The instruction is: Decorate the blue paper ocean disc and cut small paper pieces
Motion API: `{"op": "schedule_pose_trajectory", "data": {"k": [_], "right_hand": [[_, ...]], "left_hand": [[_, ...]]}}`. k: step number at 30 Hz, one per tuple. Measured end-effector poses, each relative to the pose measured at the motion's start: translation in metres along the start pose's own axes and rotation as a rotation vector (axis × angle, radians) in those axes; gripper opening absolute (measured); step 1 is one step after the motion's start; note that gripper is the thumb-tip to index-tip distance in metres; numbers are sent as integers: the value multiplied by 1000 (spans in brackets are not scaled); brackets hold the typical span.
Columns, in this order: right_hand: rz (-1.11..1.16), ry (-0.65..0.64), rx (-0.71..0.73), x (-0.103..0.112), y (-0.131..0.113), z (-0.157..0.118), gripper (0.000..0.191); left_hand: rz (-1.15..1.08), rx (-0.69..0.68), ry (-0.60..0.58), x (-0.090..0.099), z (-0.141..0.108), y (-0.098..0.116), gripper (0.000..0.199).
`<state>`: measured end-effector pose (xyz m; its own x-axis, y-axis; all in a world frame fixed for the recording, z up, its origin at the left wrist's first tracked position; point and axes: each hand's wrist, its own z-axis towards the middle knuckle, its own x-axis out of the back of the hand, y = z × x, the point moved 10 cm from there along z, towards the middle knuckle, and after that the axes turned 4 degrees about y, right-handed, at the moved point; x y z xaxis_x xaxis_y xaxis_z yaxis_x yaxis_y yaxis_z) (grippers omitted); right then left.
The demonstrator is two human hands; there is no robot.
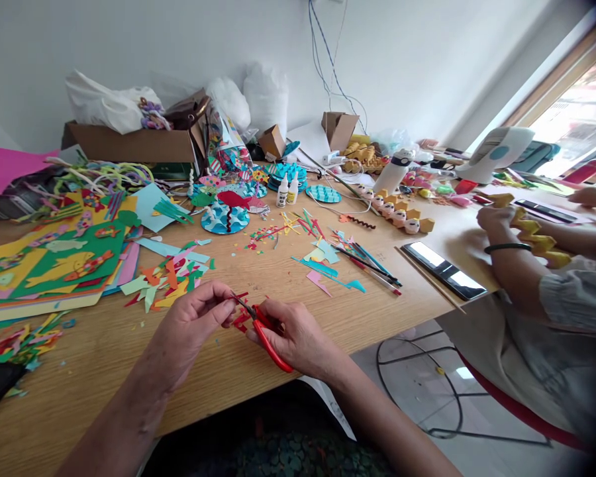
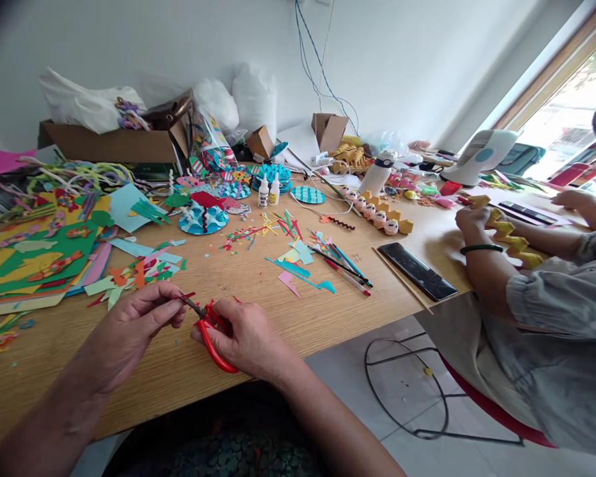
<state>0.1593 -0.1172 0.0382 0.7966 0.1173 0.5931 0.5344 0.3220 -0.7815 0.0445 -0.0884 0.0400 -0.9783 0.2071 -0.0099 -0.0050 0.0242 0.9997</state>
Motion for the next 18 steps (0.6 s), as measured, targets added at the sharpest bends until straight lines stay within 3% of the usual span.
{"op": "schedule_pose_trajectory", "data": {"k": [18], "right_hand": [[26, -1, -23, 1, 1, -3, 36]], "left_hand": [[82, -17, 4, 4, -1, 4, 7]]}}
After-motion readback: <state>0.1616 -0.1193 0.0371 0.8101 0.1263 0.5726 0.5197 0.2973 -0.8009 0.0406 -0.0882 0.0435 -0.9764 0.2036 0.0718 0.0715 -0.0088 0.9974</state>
